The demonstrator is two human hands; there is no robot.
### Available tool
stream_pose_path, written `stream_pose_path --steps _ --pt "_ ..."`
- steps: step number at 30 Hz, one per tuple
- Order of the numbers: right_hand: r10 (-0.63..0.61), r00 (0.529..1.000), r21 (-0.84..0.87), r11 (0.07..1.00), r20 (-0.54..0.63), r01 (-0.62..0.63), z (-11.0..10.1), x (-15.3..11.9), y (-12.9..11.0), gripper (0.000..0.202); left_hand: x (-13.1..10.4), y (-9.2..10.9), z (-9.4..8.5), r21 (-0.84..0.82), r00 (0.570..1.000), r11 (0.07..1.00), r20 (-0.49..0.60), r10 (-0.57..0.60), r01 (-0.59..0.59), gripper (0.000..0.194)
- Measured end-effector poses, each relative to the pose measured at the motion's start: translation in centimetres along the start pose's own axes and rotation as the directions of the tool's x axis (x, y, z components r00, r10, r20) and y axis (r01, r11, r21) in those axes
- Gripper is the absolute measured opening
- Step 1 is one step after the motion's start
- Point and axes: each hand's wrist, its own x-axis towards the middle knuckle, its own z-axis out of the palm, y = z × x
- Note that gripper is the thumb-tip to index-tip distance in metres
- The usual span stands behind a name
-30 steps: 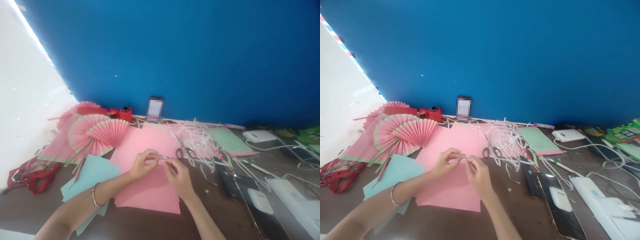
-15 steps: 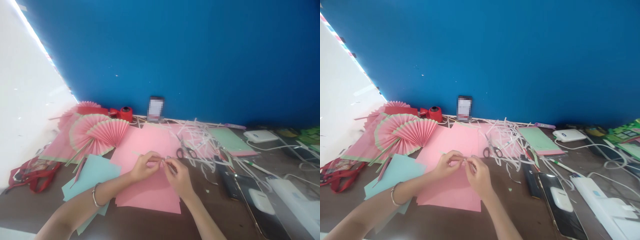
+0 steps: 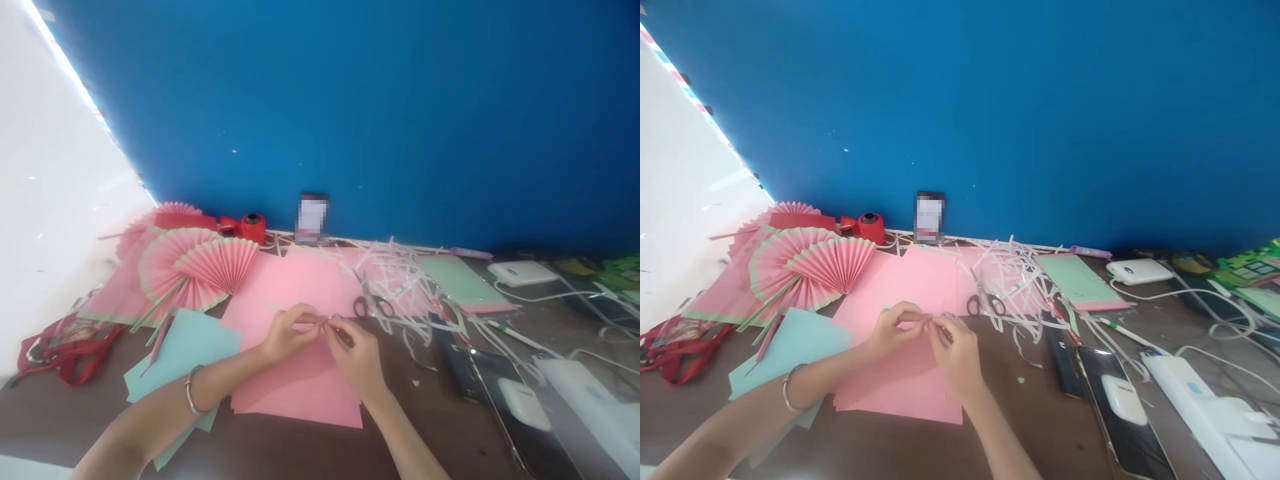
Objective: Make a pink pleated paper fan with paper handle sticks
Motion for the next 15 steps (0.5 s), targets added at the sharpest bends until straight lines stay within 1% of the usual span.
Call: stream_pose_path --steps 3,6,10,13,15 --pt "0.058 0.997 -0.009 0.998 -0.040 -0.059 -0.2 0.0 -0.3 0.014 0.0 -0.2 0.0 0.016 0.999 1.000 -0.045 0.005 -0.004 0.012" --pt "0.114 0.992 -0.035 0.993 -0.052 -0.115 -0.4 0.1 -0.2 0.020 0.1 -0.2 -0.1 -0.009 0.997 0.999 -0.066 -0.046 0.045 0.014" --pt "0.127 0.991 -0.030 0.991 -0.036 -0.128 -0.5 0.3 0.4 0.028 0.3 -0.1 -0.2 -0.098 0.991 0.988 -0.053 -0.125 0.119 0.018" --pt "0.137 0.990 -0.017 0.990 -0.020 -0.137 -0.6 0.4 0.8 0.029 0.5 -0.2 -0.3 -0.173 0.988 0.976 -0.058 -0.144 0.133 0.019" --pt "0.145 0.989 -0.011 0.989 -0.002 -0.145 -0.6 0.5 0.9 0.031 0.6 -0.4 -0.3 -0.208 0.987 0.967 -0.043 -0.157 0.145 0.020"
